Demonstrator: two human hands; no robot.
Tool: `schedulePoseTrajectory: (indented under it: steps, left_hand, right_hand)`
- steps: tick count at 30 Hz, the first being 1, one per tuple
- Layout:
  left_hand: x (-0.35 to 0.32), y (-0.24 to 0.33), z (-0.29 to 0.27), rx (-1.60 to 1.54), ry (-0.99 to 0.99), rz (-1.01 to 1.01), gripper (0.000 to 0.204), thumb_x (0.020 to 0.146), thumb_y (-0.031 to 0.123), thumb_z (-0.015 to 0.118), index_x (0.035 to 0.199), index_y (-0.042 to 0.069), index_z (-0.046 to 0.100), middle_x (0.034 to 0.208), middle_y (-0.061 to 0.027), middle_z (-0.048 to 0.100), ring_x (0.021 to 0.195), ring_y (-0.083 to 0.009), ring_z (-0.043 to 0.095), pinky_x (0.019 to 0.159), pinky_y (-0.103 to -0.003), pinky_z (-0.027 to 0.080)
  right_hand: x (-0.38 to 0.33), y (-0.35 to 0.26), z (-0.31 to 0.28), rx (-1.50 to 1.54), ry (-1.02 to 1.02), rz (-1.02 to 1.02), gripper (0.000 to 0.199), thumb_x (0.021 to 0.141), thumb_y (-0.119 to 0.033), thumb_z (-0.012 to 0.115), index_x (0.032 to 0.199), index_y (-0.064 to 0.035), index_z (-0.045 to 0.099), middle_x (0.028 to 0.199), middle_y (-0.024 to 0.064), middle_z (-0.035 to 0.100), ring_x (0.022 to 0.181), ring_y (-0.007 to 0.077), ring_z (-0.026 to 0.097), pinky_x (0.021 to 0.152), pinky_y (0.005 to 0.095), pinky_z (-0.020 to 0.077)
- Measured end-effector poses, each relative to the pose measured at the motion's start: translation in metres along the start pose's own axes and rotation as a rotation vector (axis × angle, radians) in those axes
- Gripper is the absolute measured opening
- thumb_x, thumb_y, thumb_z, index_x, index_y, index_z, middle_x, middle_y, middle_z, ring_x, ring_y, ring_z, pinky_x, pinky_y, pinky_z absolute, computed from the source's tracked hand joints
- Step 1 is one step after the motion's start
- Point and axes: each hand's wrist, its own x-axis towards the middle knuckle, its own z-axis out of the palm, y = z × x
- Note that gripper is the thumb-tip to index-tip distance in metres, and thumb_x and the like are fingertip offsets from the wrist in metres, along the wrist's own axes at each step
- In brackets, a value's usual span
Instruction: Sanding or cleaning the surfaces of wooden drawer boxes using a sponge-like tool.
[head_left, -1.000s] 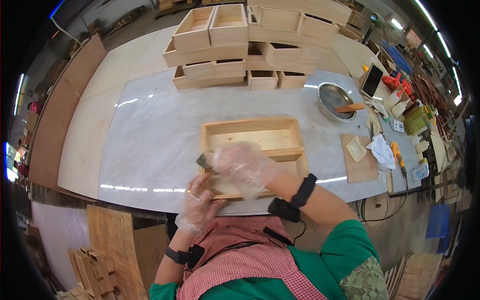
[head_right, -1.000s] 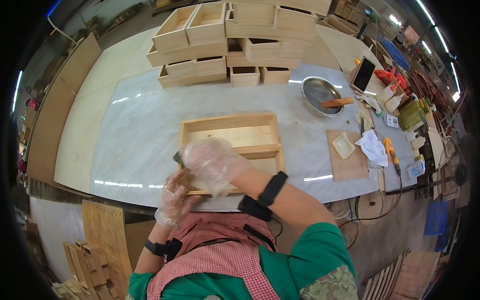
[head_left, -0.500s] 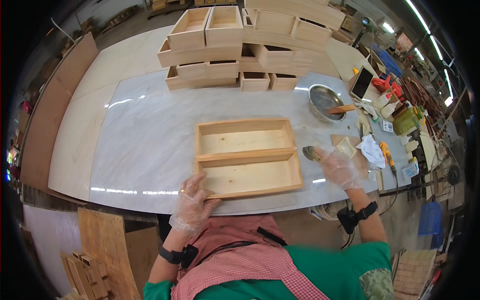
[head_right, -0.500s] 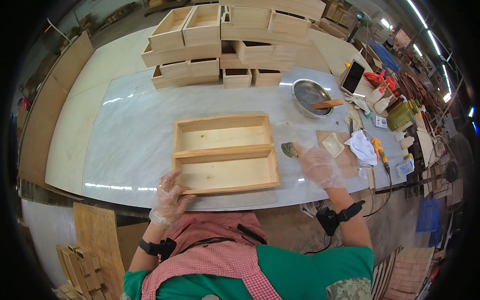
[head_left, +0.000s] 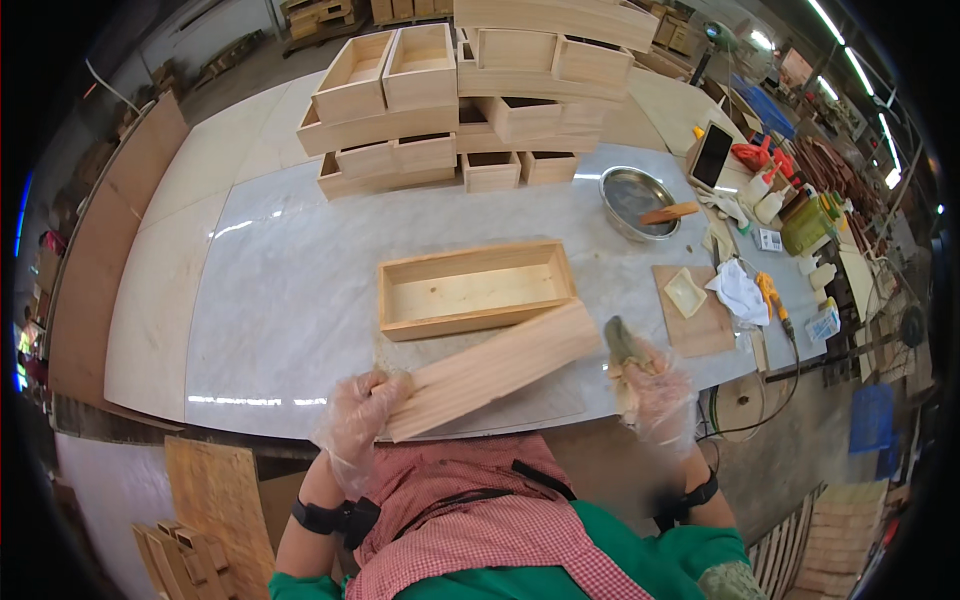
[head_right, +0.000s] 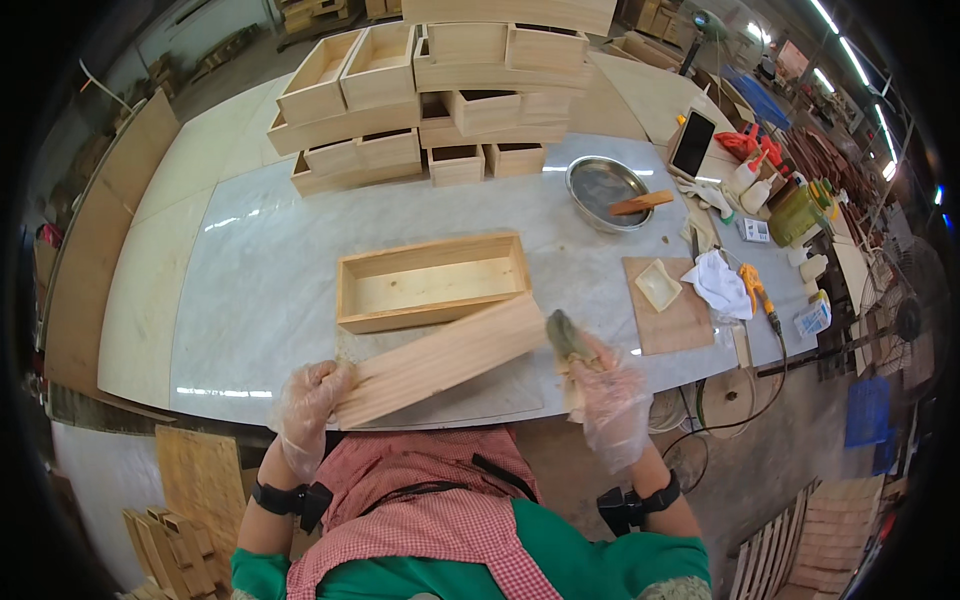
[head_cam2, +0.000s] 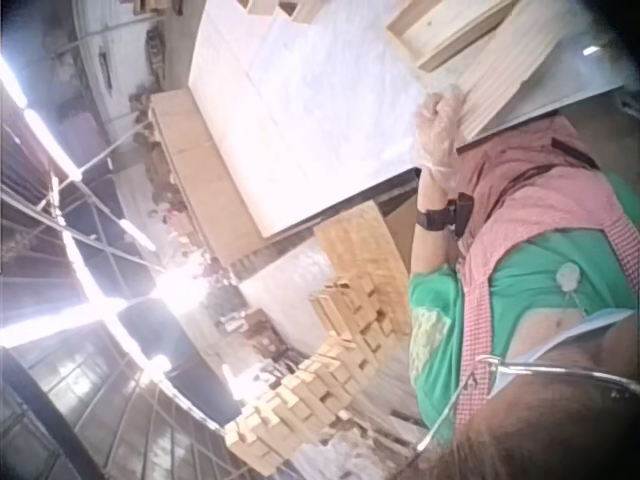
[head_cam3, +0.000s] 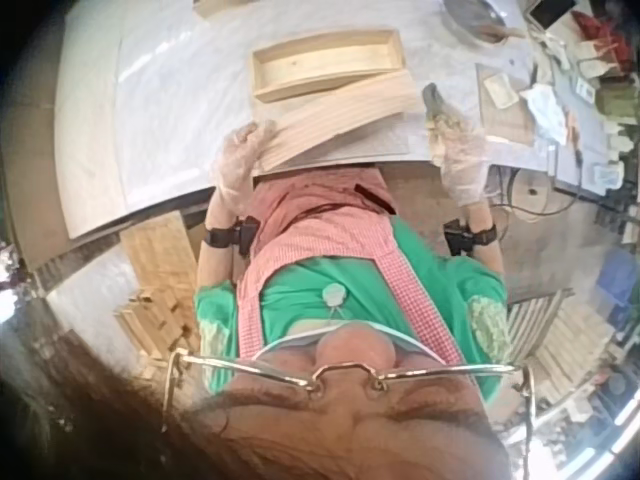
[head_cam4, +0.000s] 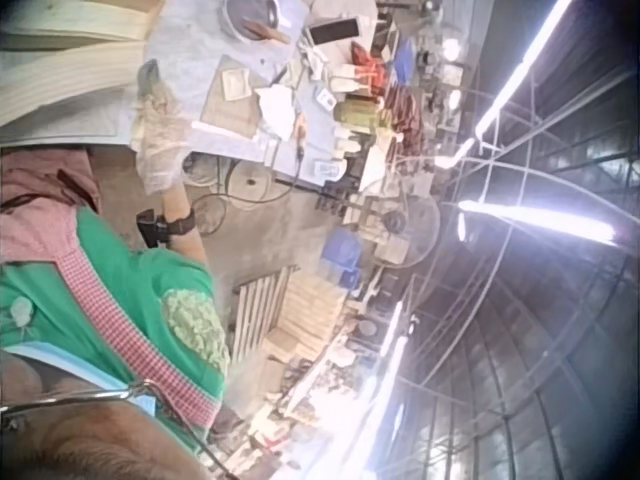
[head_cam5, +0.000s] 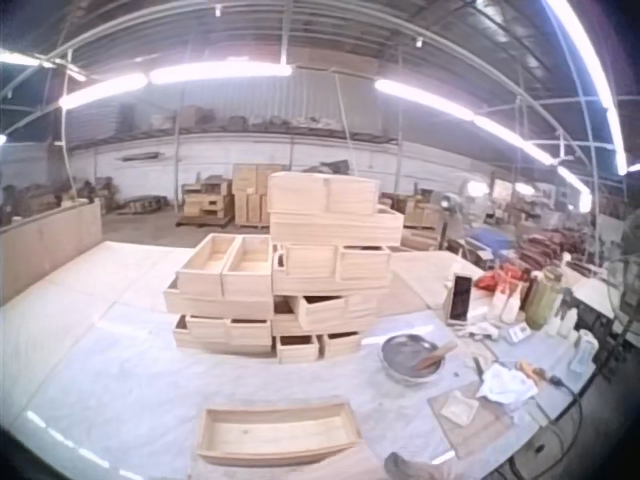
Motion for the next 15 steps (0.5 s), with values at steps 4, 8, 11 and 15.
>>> schedulePoseTrajectory:
  steps: [4, 8, 11, 15]
  left_hand:
    - [0.011, -0.012, -0.001, -0.096, 0.002, 0.015, 0.029, 0.081, 0.024, 0.070, 0.096, 0.001, 0.062, 0.081, 0.0019, 0.059, 0.074, -0.0087, 0.055, 0.067, -0.025, 0.045]
    - [0.001, -0.042, -0.002, -0.354, -0.173, 0.243, 0.065, 0.068, 0.013, 0.079, 0.123, -0.001, 0.046, 0.110, -0.0063, 0.057, 0.100, -0.0128, 0.056, 0.086, -0.027, 0.048]
    - [0.004, -0.063, 0.000, -0.371, -0.234, 0.265, 0.081, 0.062, 0.004, 0.082, 0.130, -0.002, 0.038, 0.122, -0.0106, 0.053, 0.114, -0.0163, 0.054, 0.098, -0.032, 0.047]
    - [0.016, -0.079, 0.006, -0.043, -0.119, 0.332, 0.079, 0.066, 0.005, 0.085, 0.129, -0.001, 0.037, 0.125, -0.0119, 0.054, 0.119, -0.0180, 0.053, 0.101, -0.035, 0.046]
  right_hand:
    - [0.006, 0.006, 0.014, 0.049, -0.074, -0.157, 0.038, 0.089, -0.019, 0.063, 0.127, -0.0114, 0.061, 0.085, 0.0114, 0.065, 0.071, 0.0161, 0.058, 0.062, 0.0276, 0.0468]
    - [0.028, 0.002, 0.011, -0.411, -0.130, -0.274, 0.043, 0.087, -0.022, 0.062, 0.129, -0.0112, 0.056, 0.088, 0.0166, 0.060, 0.076, 0.0269, 0.062, 0.065, 0.0357, 0.0504]
    - [0.030, -0.022, 0.019, -0.753, -0.068, -0.443, 0.044, 0.086, -0.022, 0.060, 0.129, -0.0108, 0.053, 0.091, 0.0171, 0.057, 0.081, 0.0333, 0.062, 0.067, 0.0411, 0.0512]
    - [0.040, -0.022, 0.035, -0.935, 0.056, -0.545, 0.044, 0.086, -0.021, 0.058, 0.127, -0.0082, 0.050, 0.090, 0.0166, 0.057, 0.078, 0.0356, 0.062, 0.066, 0.0426, 0.0517]
